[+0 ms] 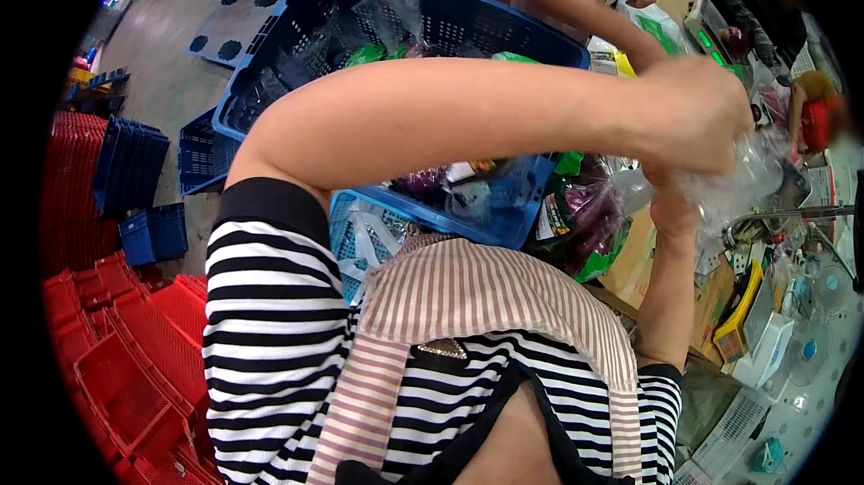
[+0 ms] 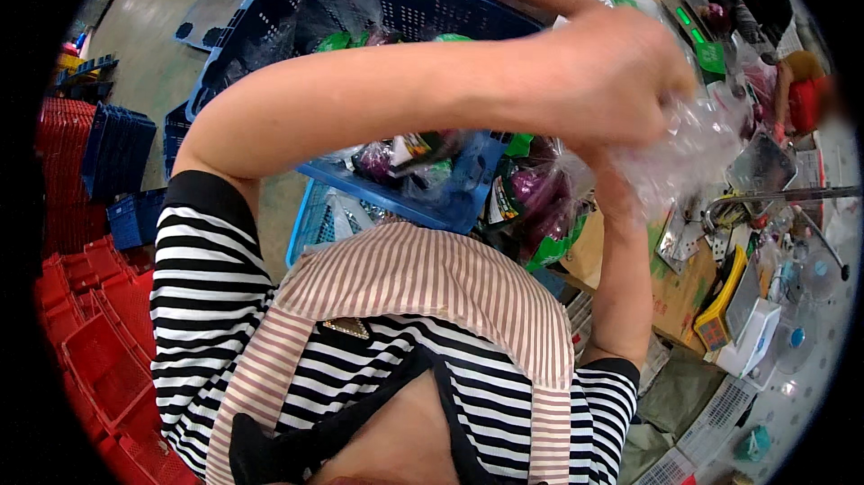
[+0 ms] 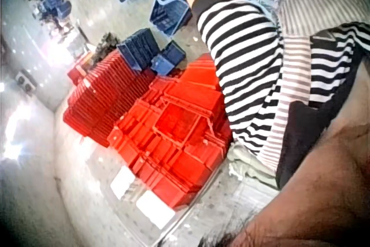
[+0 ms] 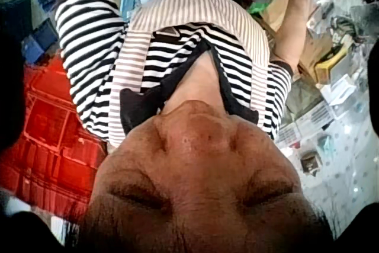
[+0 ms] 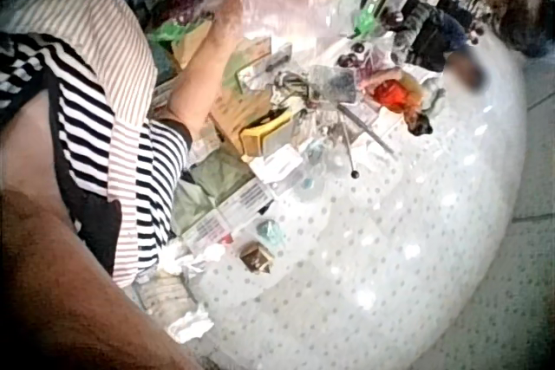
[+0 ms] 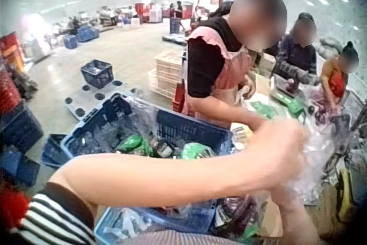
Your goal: The person places red onions into clear plastic bags, weighs them on a digital scale, and seals them using a heat-sealing machine. The sealed bags are then placed into a blue crate. The process is repeated continuously throughout the clip.
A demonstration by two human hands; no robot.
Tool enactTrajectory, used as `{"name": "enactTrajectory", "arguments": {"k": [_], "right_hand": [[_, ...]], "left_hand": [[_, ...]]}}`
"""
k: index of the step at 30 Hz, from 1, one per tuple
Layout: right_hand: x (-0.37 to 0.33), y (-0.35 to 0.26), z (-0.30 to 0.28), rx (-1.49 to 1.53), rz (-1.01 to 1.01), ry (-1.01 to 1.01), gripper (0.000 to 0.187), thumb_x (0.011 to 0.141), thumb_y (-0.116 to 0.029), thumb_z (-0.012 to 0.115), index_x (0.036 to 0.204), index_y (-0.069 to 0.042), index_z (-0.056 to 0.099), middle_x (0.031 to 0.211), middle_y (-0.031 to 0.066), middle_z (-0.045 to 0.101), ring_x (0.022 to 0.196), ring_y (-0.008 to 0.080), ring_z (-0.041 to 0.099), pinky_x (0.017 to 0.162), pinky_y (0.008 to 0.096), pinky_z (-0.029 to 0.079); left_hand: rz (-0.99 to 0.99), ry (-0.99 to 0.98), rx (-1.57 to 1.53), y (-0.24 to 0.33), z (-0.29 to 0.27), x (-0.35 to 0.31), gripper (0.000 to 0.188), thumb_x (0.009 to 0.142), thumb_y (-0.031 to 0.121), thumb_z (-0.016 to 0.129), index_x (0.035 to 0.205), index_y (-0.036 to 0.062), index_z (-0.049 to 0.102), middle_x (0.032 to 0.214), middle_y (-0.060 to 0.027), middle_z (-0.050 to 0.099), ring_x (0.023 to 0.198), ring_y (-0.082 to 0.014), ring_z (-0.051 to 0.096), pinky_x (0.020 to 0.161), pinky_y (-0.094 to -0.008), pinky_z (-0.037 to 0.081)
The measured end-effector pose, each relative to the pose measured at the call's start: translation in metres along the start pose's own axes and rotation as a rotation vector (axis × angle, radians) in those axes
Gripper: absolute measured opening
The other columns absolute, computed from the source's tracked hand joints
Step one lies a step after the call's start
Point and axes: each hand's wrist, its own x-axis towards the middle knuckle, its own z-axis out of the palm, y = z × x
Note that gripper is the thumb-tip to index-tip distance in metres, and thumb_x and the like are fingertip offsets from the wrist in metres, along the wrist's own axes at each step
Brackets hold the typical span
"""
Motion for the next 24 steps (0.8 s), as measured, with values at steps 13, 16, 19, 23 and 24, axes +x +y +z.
{"name": "enactTrajectory", "arguments": {"k": [13,16,19,23,24], "right_hand": [[-0.03,-0.024,-0.027,0.602,-0.094,0.131,0.02,0.086,-0.024,0.051,0.078,-0.013,0.036,0.074,0.0007,0.044,0.073,0.014,0.041,0.08,0.0399,0.031],[-0.031,-0.021,-0.029,0.644,-0.008,0.106,0.025,0.085,-0.026,0.053,0.076,-0.013,0.035,0.064,-0.0027,0.038,0.065,0.0102,0.038,0.072,0.0316,0.03],[-0.037,-0.01,-0.036,0.592,0.059,0.154,0.021,0.082,-0.023,0.056,0.082,-0.012,0.039,0.065,-0.0029,0.037,0.065,0.0102,0.038,0.071,0.0301,0.032],[-0.042,-0.01,-0.031,0.322,0.157,0.275,0.024,0.077,-0.014,0.061,0.092,-0.008,0.043,0.067,-0.0019,0.038,0.064,0.0111,0.038,0.069,0.0307,0.035],[-0.047,-0.003,-0.033,0.269,0.188,0.3,0.026,0.075,-0.012,0.061,0.094,-0.007,0.043,0.067,-0.0014,0.038,0.064,0.0114,0.039,0.069,0.0309,0.035]], "left_hand": [[-0.475,-0.018,-0.066,-0.31,0.069,-0.124,0.021,0.069,0.022,0.06,0.081,0.0043,0.061,0.07,-0.0137,0.06,0.065,-0.0271,0.059,0.063,-0.0333,0.048],[-0.674,-0.171,0.257,-0.304,0.154,-0.141,0.057,0.062,0.022,0.07,0.113,0.013,0.047,0.112,-0.0165,0.047,0.1,-0.0327,0.048,0.081,-0.0391,0.044],[-0.496,-0.173,0.552,-0.285,0.189,-0.127,0.057,0.065,0.018,0.066,0.118,0.0155,0.044,0.115,-0.0163,0.046,0.102,-0.034,0.047,0.08,-0.0418,0.043],[-0.669,0.043,0.192,-0.318,0.174,-0.127,0.021,0.076,0.022,0.054,0.084,0.0035,0.059,0.081,-0.0162,0.059,0.078,-0.0331,0.058,0.066,-0.0415,0.046],[-0.687,0.154,0.074,-0.318,0.16,-0.126,0.019,0.076,0.021,0.055,0.08,0.0033,0.059,0.074,-0.0138,0.059,0.071,-0.0289,0.058,0.062,-0.0379,0.046]]}}
